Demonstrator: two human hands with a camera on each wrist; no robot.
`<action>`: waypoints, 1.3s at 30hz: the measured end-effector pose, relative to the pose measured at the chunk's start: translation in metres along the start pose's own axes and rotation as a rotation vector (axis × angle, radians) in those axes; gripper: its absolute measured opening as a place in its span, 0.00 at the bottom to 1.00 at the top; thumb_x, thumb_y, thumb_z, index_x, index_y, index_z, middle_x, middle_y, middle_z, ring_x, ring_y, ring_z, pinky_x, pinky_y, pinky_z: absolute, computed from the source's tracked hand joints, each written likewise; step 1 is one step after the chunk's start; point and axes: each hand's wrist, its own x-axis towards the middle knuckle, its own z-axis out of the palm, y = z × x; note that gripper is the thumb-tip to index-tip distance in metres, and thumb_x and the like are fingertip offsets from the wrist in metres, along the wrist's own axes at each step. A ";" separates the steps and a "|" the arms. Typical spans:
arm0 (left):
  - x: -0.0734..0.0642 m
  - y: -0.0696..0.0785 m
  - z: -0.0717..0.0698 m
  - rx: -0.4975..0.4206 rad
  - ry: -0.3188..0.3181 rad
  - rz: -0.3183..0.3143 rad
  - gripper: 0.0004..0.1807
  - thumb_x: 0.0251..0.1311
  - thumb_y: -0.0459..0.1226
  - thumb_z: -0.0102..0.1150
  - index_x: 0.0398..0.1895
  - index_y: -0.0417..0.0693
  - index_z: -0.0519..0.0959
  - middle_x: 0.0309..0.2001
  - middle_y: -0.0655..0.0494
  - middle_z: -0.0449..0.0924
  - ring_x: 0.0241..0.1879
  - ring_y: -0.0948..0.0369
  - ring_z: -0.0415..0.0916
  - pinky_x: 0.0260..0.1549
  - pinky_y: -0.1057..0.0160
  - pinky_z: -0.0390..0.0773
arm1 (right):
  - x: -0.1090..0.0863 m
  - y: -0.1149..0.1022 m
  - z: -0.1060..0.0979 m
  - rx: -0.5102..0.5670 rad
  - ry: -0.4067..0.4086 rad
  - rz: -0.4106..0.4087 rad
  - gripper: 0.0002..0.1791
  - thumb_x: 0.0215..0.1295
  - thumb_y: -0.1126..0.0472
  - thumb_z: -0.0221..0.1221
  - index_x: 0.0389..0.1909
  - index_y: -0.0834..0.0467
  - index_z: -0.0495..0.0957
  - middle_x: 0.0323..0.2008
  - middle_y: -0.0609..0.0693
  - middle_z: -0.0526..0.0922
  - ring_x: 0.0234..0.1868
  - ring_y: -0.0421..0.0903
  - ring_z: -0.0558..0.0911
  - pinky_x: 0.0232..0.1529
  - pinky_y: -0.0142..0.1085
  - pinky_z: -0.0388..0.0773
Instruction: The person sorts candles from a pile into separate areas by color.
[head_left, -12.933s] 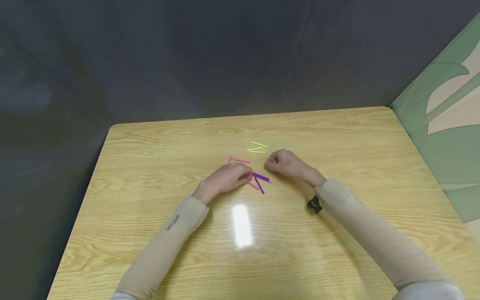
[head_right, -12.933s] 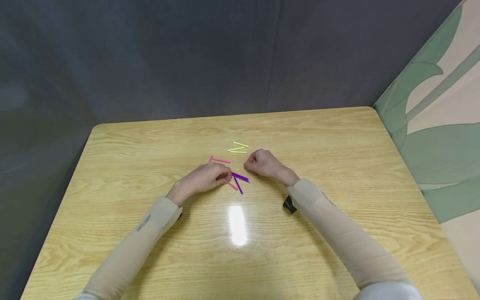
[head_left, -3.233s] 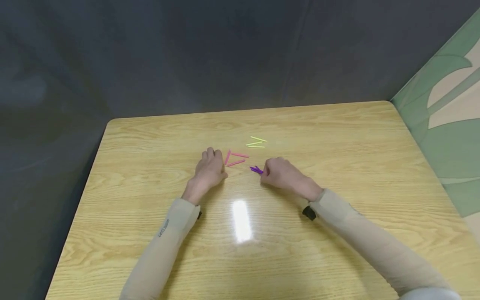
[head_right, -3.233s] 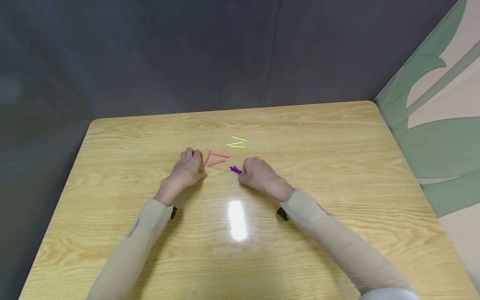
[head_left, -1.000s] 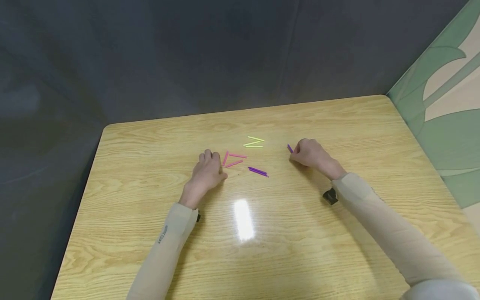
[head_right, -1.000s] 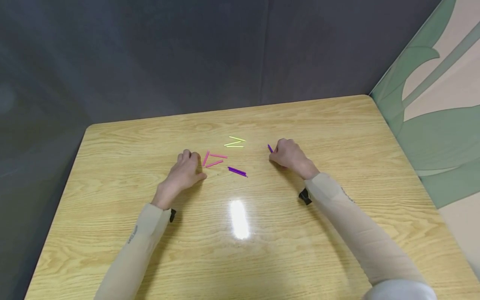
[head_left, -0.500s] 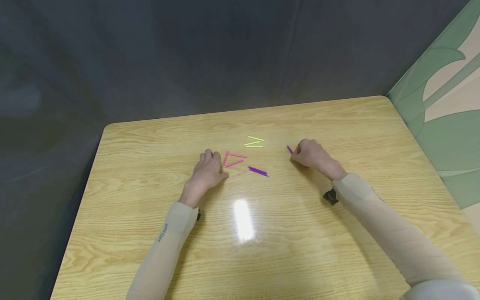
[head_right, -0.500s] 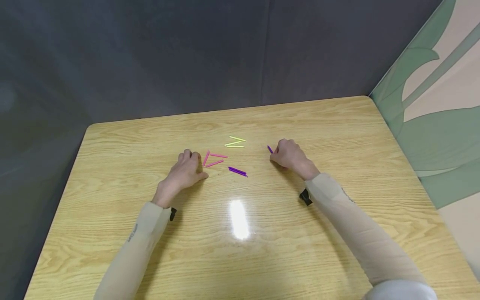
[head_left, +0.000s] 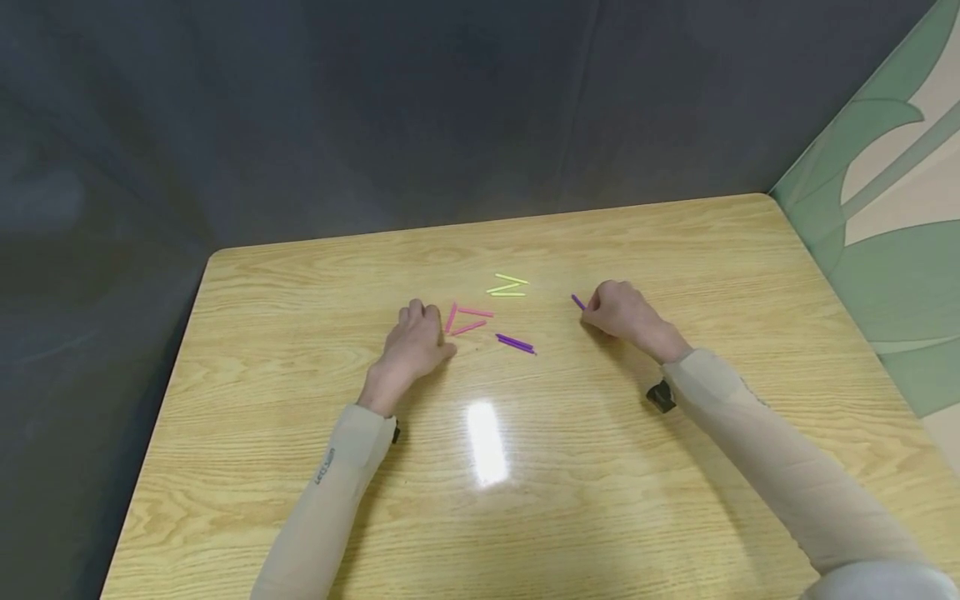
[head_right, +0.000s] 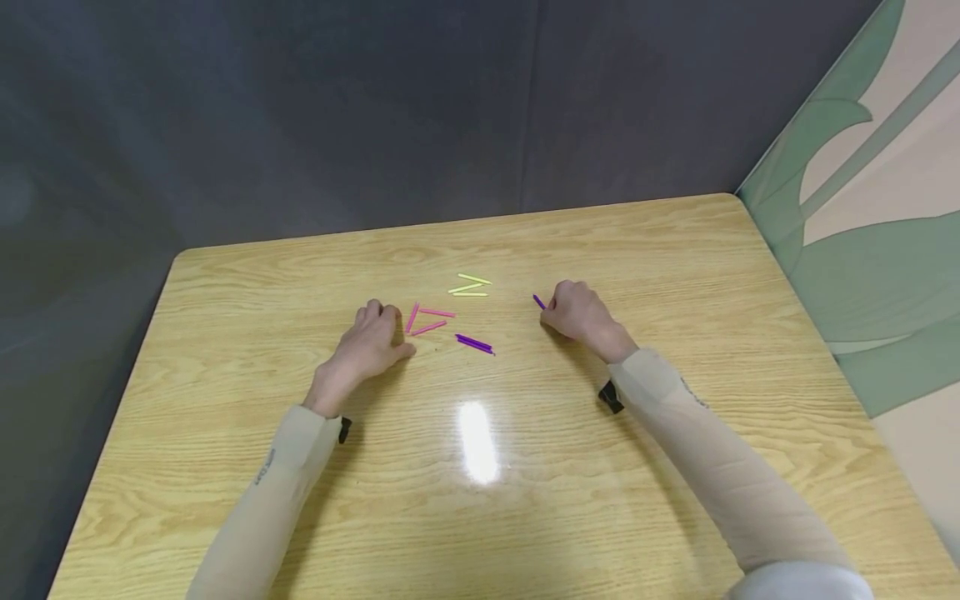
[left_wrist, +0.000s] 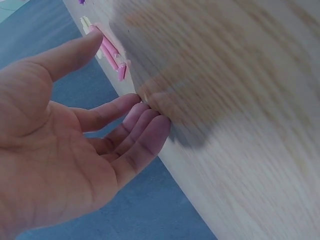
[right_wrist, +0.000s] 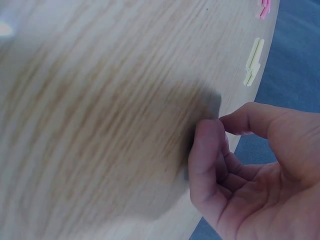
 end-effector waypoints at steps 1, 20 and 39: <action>0.000 0.000 0.000 -0.006 0.004 -0.002 0.18 0.61 0.44 0.63 0.40 0.40 0.69 0.44 0.46 0.62 0.44 0.51 0.60 0.34 0.60 0.69 | 0.000 0.000 0.000 0.002 0.001 -0.002 0.10 0.61 0.64 0.55 0.34 0.68 0.81 0.16 0.50 0.75 0.15 0.41 0.71 0.18 0.31 0.68; 0.008 0.022 0.003 -0.157 0.262 0.231 0.07 0.66 0.33 0.56 0.45 0.41 0.76 0.30 0.55 0.72 0.28 0.60 0.70 0.25 0.64 0.72 | 0.002 -0.001 0.001 0.030 -0.021 0.001 0.11 0.62 0.65 0.54 0.36 0.69 0.80 0.20 0.53 0.77 0.16 0.41 0.74 0.18 0.30 0.70; 0.021 0.036 0.017 -0.114 0.101 0.340 0.07 0.66 0.31 0.55 0.45 0.42 0.79 0.33 0.56 0.78 0.31 0.64 0.73 0.42 0.63 0.77 | 0.002 -0.002 0.001 0.061 -0.034 0.006 0.09 0.61 0.66 0.54 0.36 0.70 0.78 0.24 0.55 0.79 0.18 0.45 0.79 0.19 0.31 0.77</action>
